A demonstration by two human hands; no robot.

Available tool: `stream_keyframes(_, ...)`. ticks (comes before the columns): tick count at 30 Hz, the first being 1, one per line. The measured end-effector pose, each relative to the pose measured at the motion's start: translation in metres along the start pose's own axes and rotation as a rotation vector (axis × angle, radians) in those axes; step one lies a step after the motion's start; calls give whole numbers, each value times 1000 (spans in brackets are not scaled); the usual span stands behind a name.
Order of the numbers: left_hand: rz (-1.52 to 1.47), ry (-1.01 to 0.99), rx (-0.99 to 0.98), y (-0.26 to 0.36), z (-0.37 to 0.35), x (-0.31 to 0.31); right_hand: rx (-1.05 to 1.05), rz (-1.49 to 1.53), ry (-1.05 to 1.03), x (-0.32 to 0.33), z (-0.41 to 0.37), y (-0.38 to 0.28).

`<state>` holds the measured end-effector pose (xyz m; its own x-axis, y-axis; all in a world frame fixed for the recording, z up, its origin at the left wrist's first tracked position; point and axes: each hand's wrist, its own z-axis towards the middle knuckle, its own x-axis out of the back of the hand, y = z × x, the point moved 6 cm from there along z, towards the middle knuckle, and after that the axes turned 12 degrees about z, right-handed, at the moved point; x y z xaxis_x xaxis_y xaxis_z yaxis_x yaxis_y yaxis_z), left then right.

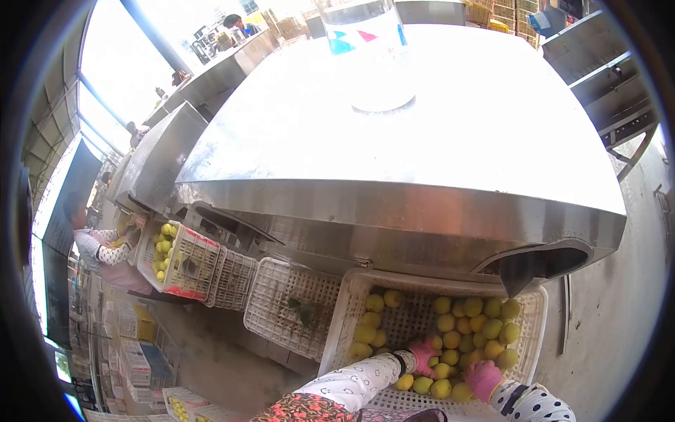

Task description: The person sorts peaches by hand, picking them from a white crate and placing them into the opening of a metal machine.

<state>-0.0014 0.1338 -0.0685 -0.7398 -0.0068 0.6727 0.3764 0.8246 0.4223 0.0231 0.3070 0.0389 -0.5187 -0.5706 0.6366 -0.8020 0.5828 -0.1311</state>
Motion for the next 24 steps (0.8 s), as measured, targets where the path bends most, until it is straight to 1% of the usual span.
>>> stream_keyframes(3, -103, -103, -65, -4, 6, -10, -39, 66, -149, 5, 10, 0)
stream_keyframes(4, -127, -89, -59, 1, 3, -11, -103, 121, -78, -16, 18, 7)
stream_keyframes(5, -136, -39, -40, 4, 2, -10, -192, 217, -14, -56, 31, 20)
stream_keyframes(6, -146, 9, -19, 6, 0, -10, -208, 226, -49, -60, 32, 22)
stream_keyframes(7, -162, 54, 0, 11, -4, -6, -192, 197, -113, -47, 29, 19)
stream_keyframes(8, -174, 44, 32, 17, -6, -3, -173, 179, -172, -34, 25, 16)
stream_keyframes(10, -157, 87, 44, 19, 0, -6, -144, 190, -202, 2, 12, 11)
stream_keyframes(12, -164, 84, 47, 17, 7, -19, -96, 241, -134, 41, -5, 13)
stream_keyframes(14, -193, 50, 29, 4, 29, -33, -50, 298, -62, 49, -12, 14)
stream_keyframes(16, -364, 114, 133, -9, 42, -28, -1, 365, 18, 49, -17, 20)
stream_keyframes(17, -449, 143, 189, -16, 45, -29, -46, 390, 39, 49, -19, 21)
stream_keyframes(19, -143, 122, 176, 14, 23, -5, -145, 435, 69, 50, -29, 19)
stream_keyframes(21, -2, 88, 153, 34, 9, 26, -164, 446, 144, 33, -31, 20)
stream_keyframes(22, -19, 52, 148, 37, 2, 35, -163, 455, 180, 28, -30, 18)
stream_keyframes(24, -106, -4, 111, 34, 1, 27, -208, 467, 173, 22, -32, 17)
